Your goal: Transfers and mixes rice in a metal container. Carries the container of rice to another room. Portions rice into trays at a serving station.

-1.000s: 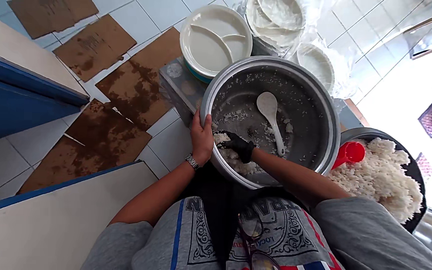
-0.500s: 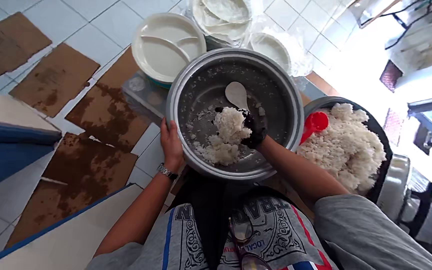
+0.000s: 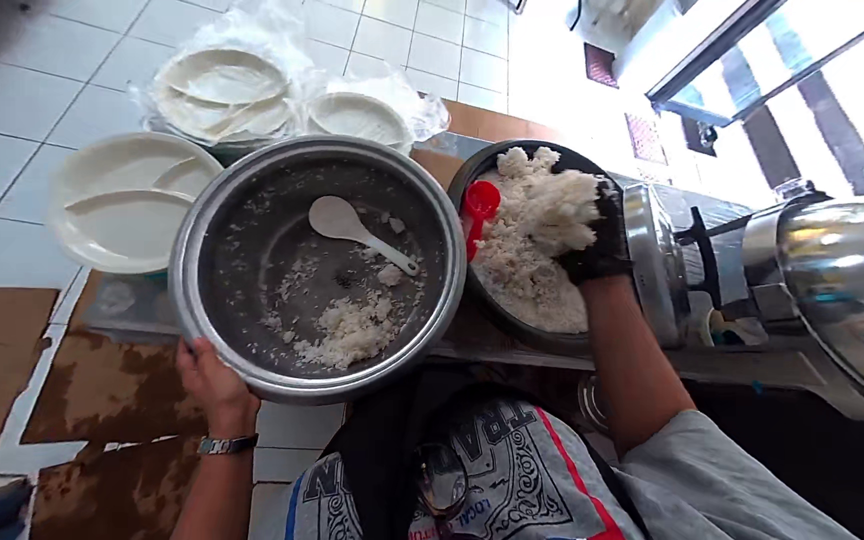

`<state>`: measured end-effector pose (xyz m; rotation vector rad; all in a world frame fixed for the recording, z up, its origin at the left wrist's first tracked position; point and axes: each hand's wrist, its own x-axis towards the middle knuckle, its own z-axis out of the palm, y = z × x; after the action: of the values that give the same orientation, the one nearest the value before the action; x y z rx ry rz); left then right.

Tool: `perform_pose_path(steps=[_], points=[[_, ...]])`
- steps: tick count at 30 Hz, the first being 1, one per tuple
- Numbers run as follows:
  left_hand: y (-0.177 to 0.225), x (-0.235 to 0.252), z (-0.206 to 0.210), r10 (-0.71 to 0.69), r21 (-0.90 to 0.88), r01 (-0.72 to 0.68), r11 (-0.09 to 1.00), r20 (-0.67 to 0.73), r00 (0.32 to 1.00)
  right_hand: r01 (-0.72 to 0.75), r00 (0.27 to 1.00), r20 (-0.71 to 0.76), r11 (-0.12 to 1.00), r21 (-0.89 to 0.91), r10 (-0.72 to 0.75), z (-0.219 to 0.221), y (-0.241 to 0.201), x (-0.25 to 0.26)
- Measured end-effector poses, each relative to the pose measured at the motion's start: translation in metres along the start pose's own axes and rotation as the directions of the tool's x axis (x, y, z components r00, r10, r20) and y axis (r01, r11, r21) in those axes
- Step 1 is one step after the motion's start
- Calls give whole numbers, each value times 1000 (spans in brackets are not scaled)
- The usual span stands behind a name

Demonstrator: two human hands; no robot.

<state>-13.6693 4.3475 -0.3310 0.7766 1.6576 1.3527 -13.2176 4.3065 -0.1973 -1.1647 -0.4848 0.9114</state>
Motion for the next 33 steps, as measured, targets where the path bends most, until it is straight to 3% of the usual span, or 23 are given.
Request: perform_pose_path(steps=[2,4,7,10,13,15,19,24,33], points=[[0,0,0,0,14,0,1000,-10,1000,105,967,-195,956,-274,-162,-36,-23,9],[-2,1,0,-2,34,2,999,-12,1000,117,915,-262,824,-554,-306,-62,-32,18],[3,-2,2,-18,54,20,998,-32,999,-166,912,-299,414,-895,-280,-80,-26,31],[3,-4,3,-4,75,6,997,-34,999,-272,933,-288,100,-957,-216,-66,-11,44],[8,-8,5,5,128,0,992,-40,999,-277,948,-260,-73,-958,-185,-52,0,65],[13,-11,10,-3,141,11,990,-57,998,-262,957,-243,-115,-958,-156,-52,0,82],[17,-13,12,-1,121,8,993,-61,998,-213,973,-204,-85,-973,-104,-64,-4,100],[13,-12,8,-8,96,14,995,-58,998,-274,959,-270,-39,-961,-89,-75,-7,87],[1,-3,3,4,59,0,998,-61,998,-406,914,-404,-68,-911,-35,-93,-5,55]])
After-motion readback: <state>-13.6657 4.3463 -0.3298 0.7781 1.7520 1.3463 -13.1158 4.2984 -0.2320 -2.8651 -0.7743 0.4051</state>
